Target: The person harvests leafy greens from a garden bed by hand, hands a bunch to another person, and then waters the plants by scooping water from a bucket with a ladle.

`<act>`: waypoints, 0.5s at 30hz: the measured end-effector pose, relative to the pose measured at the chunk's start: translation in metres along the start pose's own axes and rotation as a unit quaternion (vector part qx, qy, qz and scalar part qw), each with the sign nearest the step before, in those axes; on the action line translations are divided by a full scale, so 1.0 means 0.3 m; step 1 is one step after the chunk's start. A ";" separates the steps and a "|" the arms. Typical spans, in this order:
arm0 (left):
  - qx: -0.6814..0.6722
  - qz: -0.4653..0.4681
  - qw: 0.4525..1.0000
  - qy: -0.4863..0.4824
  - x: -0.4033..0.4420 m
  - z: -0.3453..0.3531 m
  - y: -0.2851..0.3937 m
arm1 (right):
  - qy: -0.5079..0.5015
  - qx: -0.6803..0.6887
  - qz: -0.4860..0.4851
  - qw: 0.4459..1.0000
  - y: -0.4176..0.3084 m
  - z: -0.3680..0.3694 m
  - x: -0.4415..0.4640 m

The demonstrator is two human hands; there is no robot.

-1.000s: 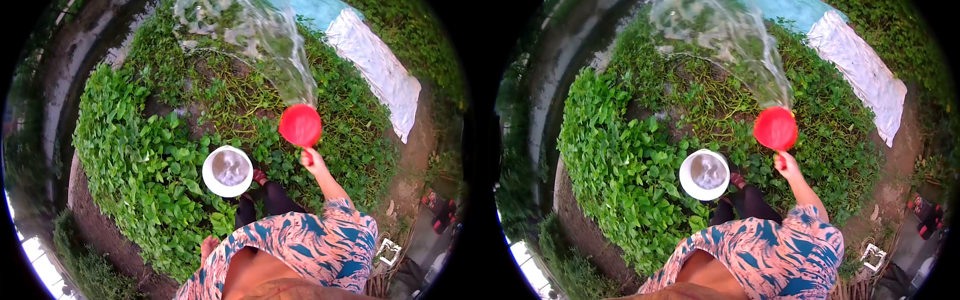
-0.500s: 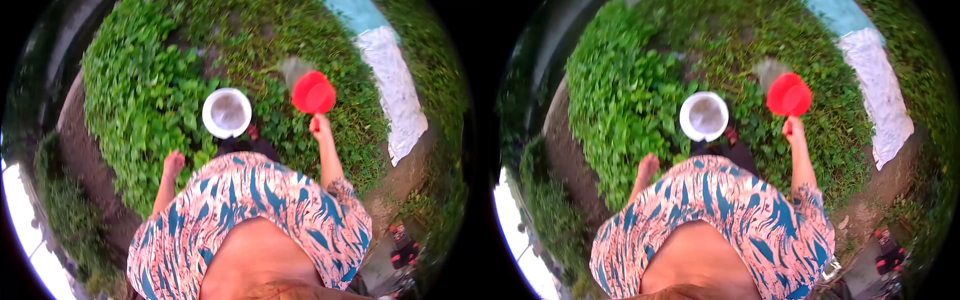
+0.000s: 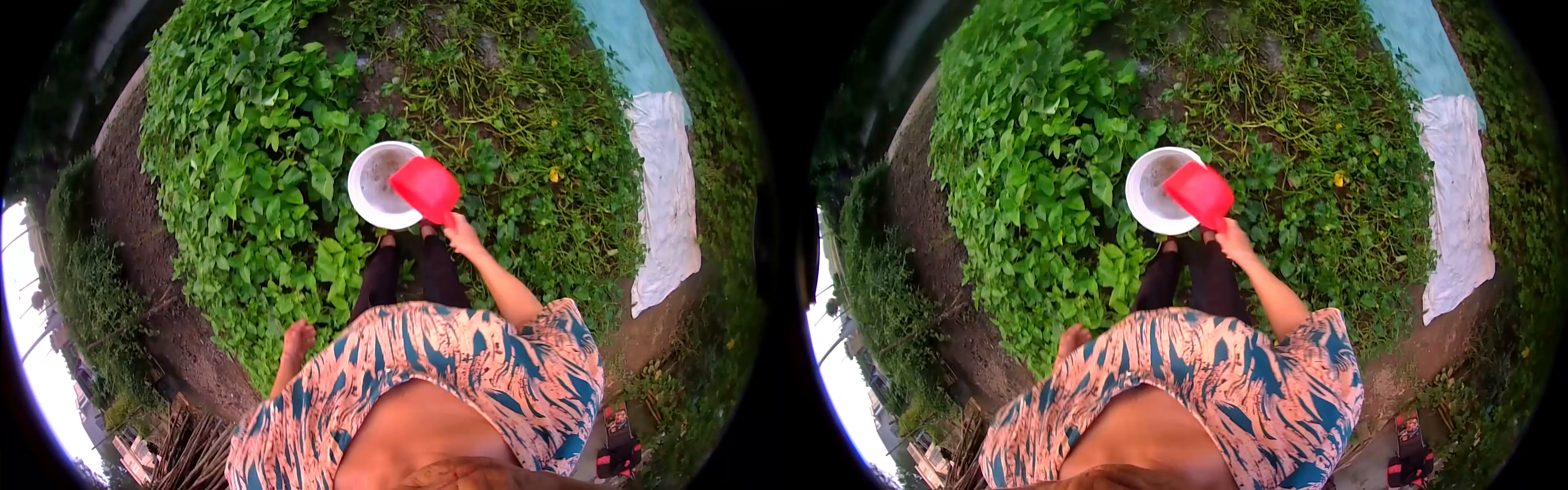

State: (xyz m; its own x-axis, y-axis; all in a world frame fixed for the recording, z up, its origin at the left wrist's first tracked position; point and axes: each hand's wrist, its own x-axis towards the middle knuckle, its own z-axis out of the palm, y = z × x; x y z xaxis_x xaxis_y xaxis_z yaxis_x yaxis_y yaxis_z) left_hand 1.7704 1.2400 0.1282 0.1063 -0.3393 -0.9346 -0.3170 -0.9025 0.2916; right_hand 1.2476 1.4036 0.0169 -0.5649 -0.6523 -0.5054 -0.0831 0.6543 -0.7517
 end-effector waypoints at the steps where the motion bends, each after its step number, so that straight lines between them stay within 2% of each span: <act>1: 0.025 0.001 1.000 -0.017 -0.018 0.017 0.009 | 0.056 -0.144 -0.158 0.975 0.040 0.109 0.095; 2: 0.015 -0.001 0.999 -0.040 -0.014 0.013 0.002 | 0.009 -0.201 -0.075 0.977 -0.017 0.169 0.158; 3: 0.022 -0.012 1.000 -0.018 -0.005 0.019 -0.007 | -0.037 -0.254 0.009 0.966 -0.068 0.215 0.219; 5: 0.025 -0.013 0.999 -0.019 0.002 0.010 -0.021 | -0.041 -0.343 -0.041 0.938 -0.045 0.309 0.349; 6: -0.011 0.018 0.995 -0.094 0.033 -0.039 -0.054 | -0.037 -0.349 -0.039 0.936 -0.017 0.358 0.407; 7: -0.030 -0.009 0.998 -0.050 0.040 -0.041 -0.073 | -0.034 -0.354 -0.037 0.934 0.016 0.414 0.457; 8: -0.008 -0.039 0.999 -0.012 0.022 -0.025 -0.057 | -0.033 -0.345 -0.023 0.938 0.039 0.459 0.485; 11: -0.021 -0.078 0.997 -0.014 0.094 -0.079 -0.110 | 0.006 -0.321 0.017 0.947 0.137 0.580 0.513; 13: 0.020 -0.077 0.997 -0.023 0.105 -0.057 -0.088 | 0.007 -0.265 0.106 0.958 0.352 0.740 0.572; 15: 0.035 -0.086 0.995 -0.027 0.103 -0.041 -0.078 | -0.047 -0.131 0.207 0.968 0.357 0.735 0.546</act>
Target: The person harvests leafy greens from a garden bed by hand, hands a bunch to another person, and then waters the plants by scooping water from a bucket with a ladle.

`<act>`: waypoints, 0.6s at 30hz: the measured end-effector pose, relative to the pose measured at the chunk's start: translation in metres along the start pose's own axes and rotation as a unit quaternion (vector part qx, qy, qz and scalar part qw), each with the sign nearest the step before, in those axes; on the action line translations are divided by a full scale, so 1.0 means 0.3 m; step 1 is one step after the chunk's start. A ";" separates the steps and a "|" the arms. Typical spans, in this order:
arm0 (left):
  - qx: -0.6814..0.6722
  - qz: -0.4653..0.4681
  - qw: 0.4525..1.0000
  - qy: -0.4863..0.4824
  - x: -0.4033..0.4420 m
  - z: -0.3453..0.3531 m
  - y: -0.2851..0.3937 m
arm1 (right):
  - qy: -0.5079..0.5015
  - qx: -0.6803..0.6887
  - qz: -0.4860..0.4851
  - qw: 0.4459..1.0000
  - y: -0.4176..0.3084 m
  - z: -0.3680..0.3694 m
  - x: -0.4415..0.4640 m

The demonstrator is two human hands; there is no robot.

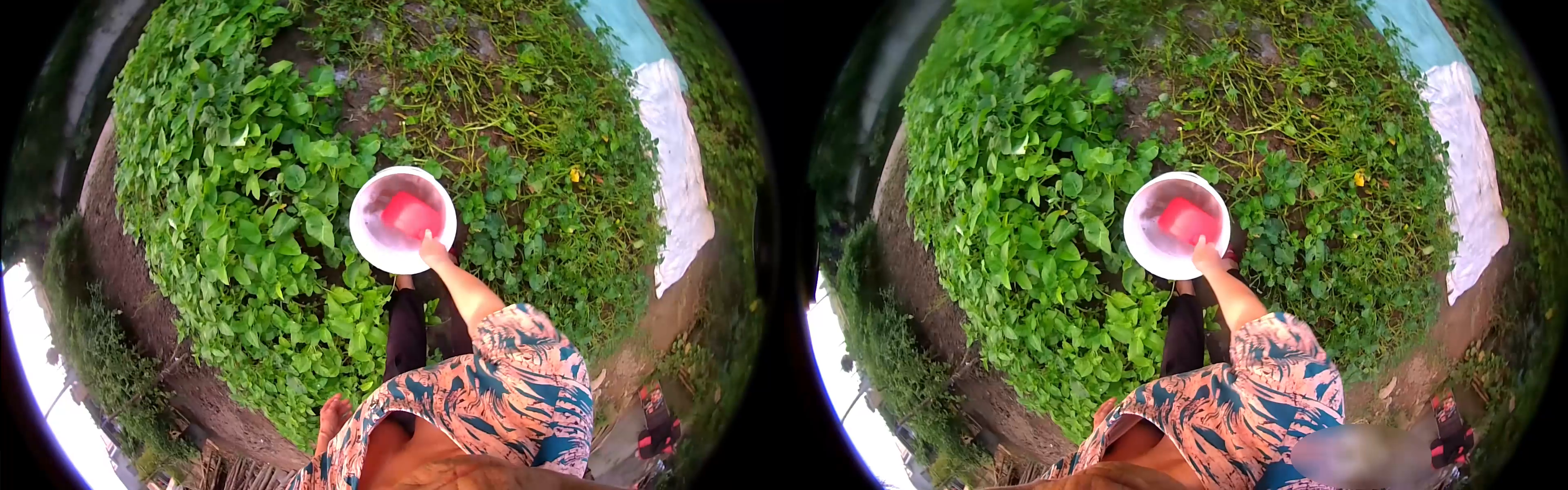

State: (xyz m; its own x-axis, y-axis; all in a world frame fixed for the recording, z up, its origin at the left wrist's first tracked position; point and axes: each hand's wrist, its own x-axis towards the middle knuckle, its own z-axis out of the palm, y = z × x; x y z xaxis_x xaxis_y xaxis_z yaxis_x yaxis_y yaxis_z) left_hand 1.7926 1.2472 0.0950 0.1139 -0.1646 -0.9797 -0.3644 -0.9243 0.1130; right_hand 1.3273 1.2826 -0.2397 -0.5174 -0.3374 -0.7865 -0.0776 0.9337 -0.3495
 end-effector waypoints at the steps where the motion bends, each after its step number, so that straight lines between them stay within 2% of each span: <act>1: -0.004 -0.007 1.000 -0.002 0.010 0.011 0.007 | -0.080 0.096 0.041 0.991 -0.066 -0.134 -0.092; 2: -0.008 -0.012 1.000 -0.005 0.025 0.015 0.017 | -0.156 0.192 0.079 0.966 -0.125 -0.233 -0.158; 3: -0.007 -0.006 0.999 -0.037 0.046 0.005 0.023 | -0.151 0.354 0.087 0.919 -0.076 -0.242 -0.189; 4: -0.013 0.006 0.999 -0.045 0.059 -0.004 0.020 | -0.171 0.451 0.084 0.872 -0.033 -0.258 -0.208; 7: -0.027 0.015 0.998 -0.046 0.071 0.027 0.083 | -0.285 0.619 0.093 0.726 0.019 -0.435 -0.312; 10: -0.025 0.022 0.998 -0.047 0.096 0.056 0.152 | -0.335 0.638 0.103 0.685 -0.025 -0.593 -0.393; 11: -0.020 0.023 0.998 -0.047 0.107 0.068 0.172 | -0.336 0.630 0.099 0.693 -0.054 -0.659 -0.414; 14: 0.004 0.035 0.998 -0.049 0.086 0.139 0.246 | -0.354 0.625 -0.009 0.696 -0.102 -0.865 -0.455; 16: 0.015 0.061 0.997 -0.054 0.063 0.199 0.288 | -0.315 0.647 -0.086 0.690 -0.054 -0.964 -0.479; 17: 0.002 0.058 0.996 -0.070 0.071 0.201 0.299 | -0.258 0.671 -0.095 0.688 0.028 -0.960 -0.472; 18: 0.015 0.055 0.996 -0.066 0.080 0.209 0.314 | -0.159 0.686 -0.072 0.706 0.108 -0.951 -0.490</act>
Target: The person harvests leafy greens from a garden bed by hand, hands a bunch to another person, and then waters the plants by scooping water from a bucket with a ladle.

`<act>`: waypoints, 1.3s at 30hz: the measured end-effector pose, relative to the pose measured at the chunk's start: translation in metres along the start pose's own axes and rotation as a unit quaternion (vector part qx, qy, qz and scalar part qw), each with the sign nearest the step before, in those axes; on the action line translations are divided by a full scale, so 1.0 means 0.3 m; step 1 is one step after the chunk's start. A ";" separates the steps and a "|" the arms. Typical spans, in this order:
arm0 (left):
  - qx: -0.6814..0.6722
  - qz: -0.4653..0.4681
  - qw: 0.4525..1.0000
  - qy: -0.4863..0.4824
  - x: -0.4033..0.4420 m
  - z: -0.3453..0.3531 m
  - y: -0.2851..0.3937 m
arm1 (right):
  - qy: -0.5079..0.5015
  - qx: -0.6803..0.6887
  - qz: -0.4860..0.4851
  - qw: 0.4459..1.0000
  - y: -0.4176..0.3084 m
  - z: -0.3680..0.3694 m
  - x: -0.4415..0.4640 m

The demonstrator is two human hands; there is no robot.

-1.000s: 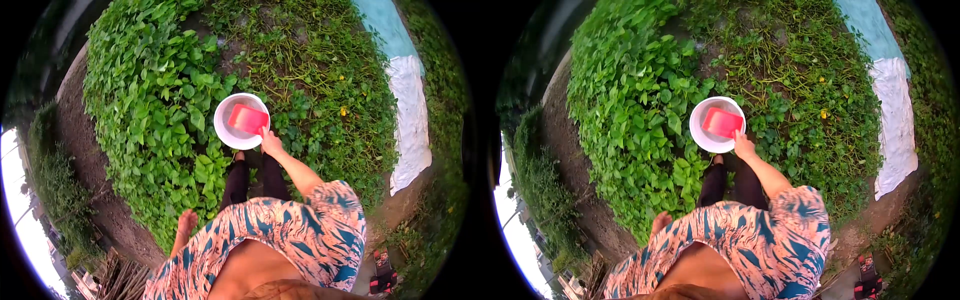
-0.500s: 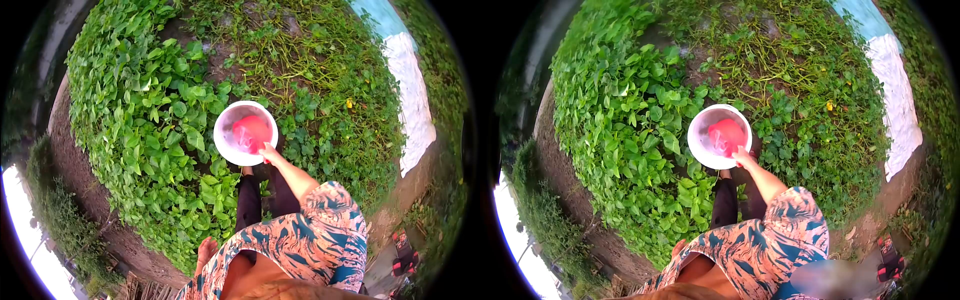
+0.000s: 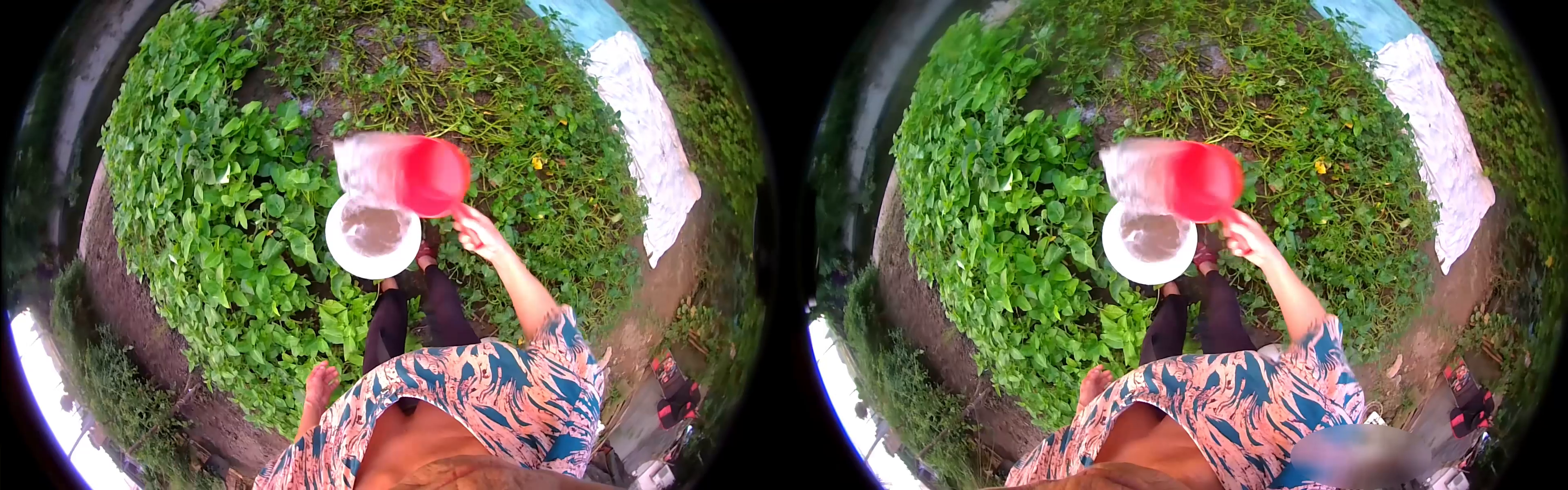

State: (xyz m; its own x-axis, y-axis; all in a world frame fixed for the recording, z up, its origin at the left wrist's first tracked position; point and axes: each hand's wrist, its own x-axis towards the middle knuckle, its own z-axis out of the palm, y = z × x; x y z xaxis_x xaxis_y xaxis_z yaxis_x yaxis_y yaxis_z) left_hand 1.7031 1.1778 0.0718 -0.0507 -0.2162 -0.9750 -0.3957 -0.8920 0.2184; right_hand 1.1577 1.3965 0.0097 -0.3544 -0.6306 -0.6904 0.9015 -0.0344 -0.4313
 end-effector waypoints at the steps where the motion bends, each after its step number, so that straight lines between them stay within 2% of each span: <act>1: 0.006 -0.007 1.000 0.009 -0.015 0.013 -0.008 | 0.207 -0.069 -0.036 0.975 0.128 -0.246 -0.072; 2: 0.017 -0.013 1.000 0.011 -0.013 0.026 -0.001 | 0.306 -0.063 -0.040 0.949 0.193 -0.352 -0.153; 3: 0.034 -0.003 0.999 0.014 -0.029 0.044 0.005 | 0.352 -0.013 -0.017 0.936 0.252 -0.471 -0.237; 4: 0.016 0.000 1.000 0.008 -0.035 0.044 0.005 | 0.347 0.051 0.016 0.936 0.288 -0.558 -0.326; 6: 0.005 -0.014 1.000 0.017 -0.015 0.036 -0.021 | 0.391 0.106 0.079 0.911 0.303 -0.574 -0.432; 9: 0.012 -0.038 0.999 0.027 0.007 0.071 -0.018 | 0.327 0.065 0.048 0.942 0.254 -0.454 -0.347; 13: 0.000 -0.009 1.000 0.009 0.004 0.131 -0.004 | 0.136 -0.071 0.012 0.988 0.032 -0.119 0.011; 14: -0.003 -0.002 1.000 0.008 0.008 0.137 -0.004 | 0.140 -0.158 -0.019 0.977 -0.017 -0.044 0.105; 16: 0.008 0.023 1.000 -0.002 0.014 0.136 -0.009 | 0.213 -0.347 -0.090 0.909 -0.078 0.020 0.252; 17: -0.001 0.026 1.000 0.003 0.010 0.129 -0.015 | 0.328 -0.544 -0.193 0.748 -0.017 -0.116 0.381; 18: -0.013 0.032 0.999 0.002 0.024 0.137 -0.016 | 0.410 -0.695 -0.286 0.516 0.022 -0.286 0.484; 20: -0.022 0.029 0.999 0.015 0.032 0.137 -0.042 | 0.424 -0.622 -0.148 0.642 -0.011 -0.347 0.436; 21: -0.036 0.028 0.999 0.007 0.048 0.125 -0.071 | 0.369 -0.477 -0.051 0.796 -0.091 -0.109 0.240; 22: -0.049 0.022 0.999 -0.002 0.053 0.113 -0.111 | 0.319 -0.456 -0.087 0.826 -0.056 -0.086 0.153; 23: -0.039 0.000 0.999 0.010 0.055 0.109 -0.144 | 0.261 -0.481 -0.119 0.829 -0.004 -0.052 0.077; 24: -0.029 -0.017 0.999 0.019 0.065 0.116 -0.170 | 0.236 -0.534 -0.049 0.811 -0.007 0.096 -0.036; 25: -0.015 -0.032 0.999 0.029 0.066 0.115 -0.196 | 0.160 -0.564 -0.140 0.798 0.062 0.099 -0.069; 26: -0.046 -0.009 0.999 -0.002 0.070 0.101 -0.232 | 0.081 -0.584 -0.230 0.774 0.131 0.102 -0.101; 27: -0.018 -0.027 0.998 -0.055 0.155 0.027 -0.303 | 0.038 -0.625 -0.283 0.727 0.174 0.154 -0.101; 28: -0.049 -0.017 0.995 -0.087 0.199 0.000 -0.344 | 0.000 -0.606 -0.252 0.755 0.270 0.118 -0.038; 29: -0.040 -0.035 0.997 -0.046 0.161 0.043 -0.300 | -0.004 -0.674 -0.226 0.703 0.278 0.190 -0.022; 30: -0.050 -0.056 0.997 0.002 0.133 0.070 -0.268 | -0.016 -0.728 -0.143 0.671 0.329 0.194 0.044; 31: -0.057 -0.044 0.997 -0.003 0.101 0.077 -0.242 | -0.040 -0.776 -0.138 0.614 0.380 0.192 0.120; 32: -0.051 -0.033 0.998 0.002 0.089 0.071 -0.222 | -0.030 -0.808 -0.100 0.580 0.424 0.197 0.197; 34: -0.067 -0.019 0.998 0.008 0.054 0.045 -0.185 | -0.004 -0.850 -0.108 0.516 0.516 0.178 0.343; 36: -0.074 -0.015 0.997 0.028 0.051 -0.008 -0.186 | 0.018 -0.852 -0.105 0.513 0.568 0.166 0.442; 39: -0.095 -0.025 0.993 0.066 0.033 -0.081 -0.215 | 0.087 -0.816 -0.068 0.567 0.692 0.146 0.542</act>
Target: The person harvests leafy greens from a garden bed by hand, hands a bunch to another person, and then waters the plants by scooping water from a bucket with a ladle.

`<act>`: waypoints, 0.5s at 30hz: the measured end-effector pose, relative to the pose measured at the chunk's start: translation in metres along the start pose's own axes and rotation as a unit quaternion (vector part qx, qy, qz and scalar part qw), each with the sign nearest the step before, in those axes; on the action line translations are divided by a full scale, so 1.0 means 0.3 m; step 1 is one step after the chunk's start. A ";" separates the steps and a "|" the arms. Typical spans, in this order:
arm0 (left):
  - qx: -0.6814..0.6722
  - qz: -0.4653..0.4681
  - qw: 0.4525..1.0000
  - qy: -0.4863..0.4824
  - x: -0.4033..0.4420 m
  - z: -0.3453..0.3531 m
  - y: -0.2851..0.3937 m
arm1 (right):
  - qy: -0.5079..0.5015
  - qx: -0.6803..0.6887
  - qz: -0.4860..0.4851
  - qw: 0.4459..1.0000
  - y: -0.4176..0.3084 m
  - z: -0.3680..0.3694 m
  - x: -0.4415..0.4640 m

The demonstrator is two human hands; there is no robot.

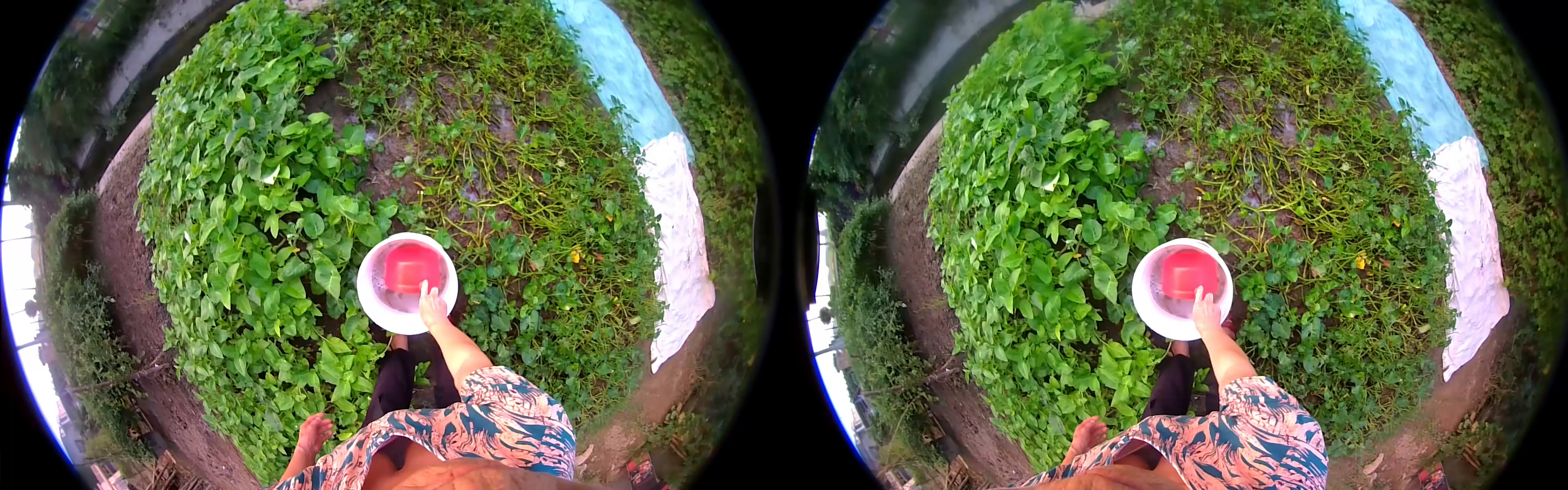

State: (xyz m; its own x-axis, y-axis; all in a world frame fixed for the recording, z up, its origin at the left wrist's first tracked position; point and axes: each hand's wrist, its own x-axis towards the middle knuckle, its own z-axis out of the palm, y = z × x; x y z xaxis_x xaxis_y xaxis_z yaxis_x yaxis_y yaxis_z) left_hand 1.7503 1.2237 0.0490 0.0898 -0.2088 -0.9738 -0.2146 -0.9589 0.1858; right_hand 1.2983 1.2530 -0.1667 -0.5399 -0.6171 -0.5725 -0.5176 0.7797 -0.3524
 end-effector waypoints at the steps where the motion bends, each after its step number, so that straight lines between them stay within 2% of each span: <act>1: 0.013 0.001 1.000 0.009 0.006 -0.006 -0.008 | 0.005 0.032 0.046 0.998 -0.008 0.043 0.006; 3: 0.039 -0.001 0.999 0.028 -0.005 -0.030 -0.027 | 0.008 0.145 0.120 0.982 0.062 0.262 0.090; 4: 0.038 -0.015 0.999 0.025 -0.003 -0.039 -0.032 | -0.072 0.276 0.138 0.948 0.077 0.216 0.071; 6: 0.029 -0.013 0.999 -0.001 -0.008 -0.045 -0.026 | -0.226 0.513 0.161 0.813 0.113 0.073 0.002; 7: 0.025 -0.012 0.999 -0.016 -0.017 -0.044 -0.022 | -0.217 0.664 0.165 0.697 0.153 0.070 -0.051; 8: 0.024 -0.007 1.000 -0.017 -0.027 -0.034 -0.006 | -0.212 0.720 0.220 0.624 0.152 -0.004 -0.105; 11: -0.004 0.024 0.997 -0.067 -0.015 -0.043 0.028 | -0.237 0.782 0.275 0.506 0.153 -0.223 -0.254; 14: -0.035 0.046 0.997 -0.058 -0.038 -0.034 0.079 | -0.309 0.825 0.229 0.415 0.125 -0.405 -0.336; 15: -0.046 0.049 0.996 -0.052 -0.039 -0.033 0.086 | -0.307 0.828 0.223 0.414 0.099 -0.486 -0.352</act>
State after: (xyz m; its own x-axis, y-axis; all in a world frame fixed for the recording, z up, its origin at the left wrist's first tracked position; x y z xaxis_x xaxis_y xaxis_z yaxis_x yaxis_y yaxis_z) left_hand 1.7533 1.1994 0.0664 -0.0296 -0.2851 -0.9580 -0.1261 -0.9497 0.2865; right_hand 1.2432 1.3258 -0.0089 0.1954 -0.6260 -0.7550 0.9807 0.1190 0.1551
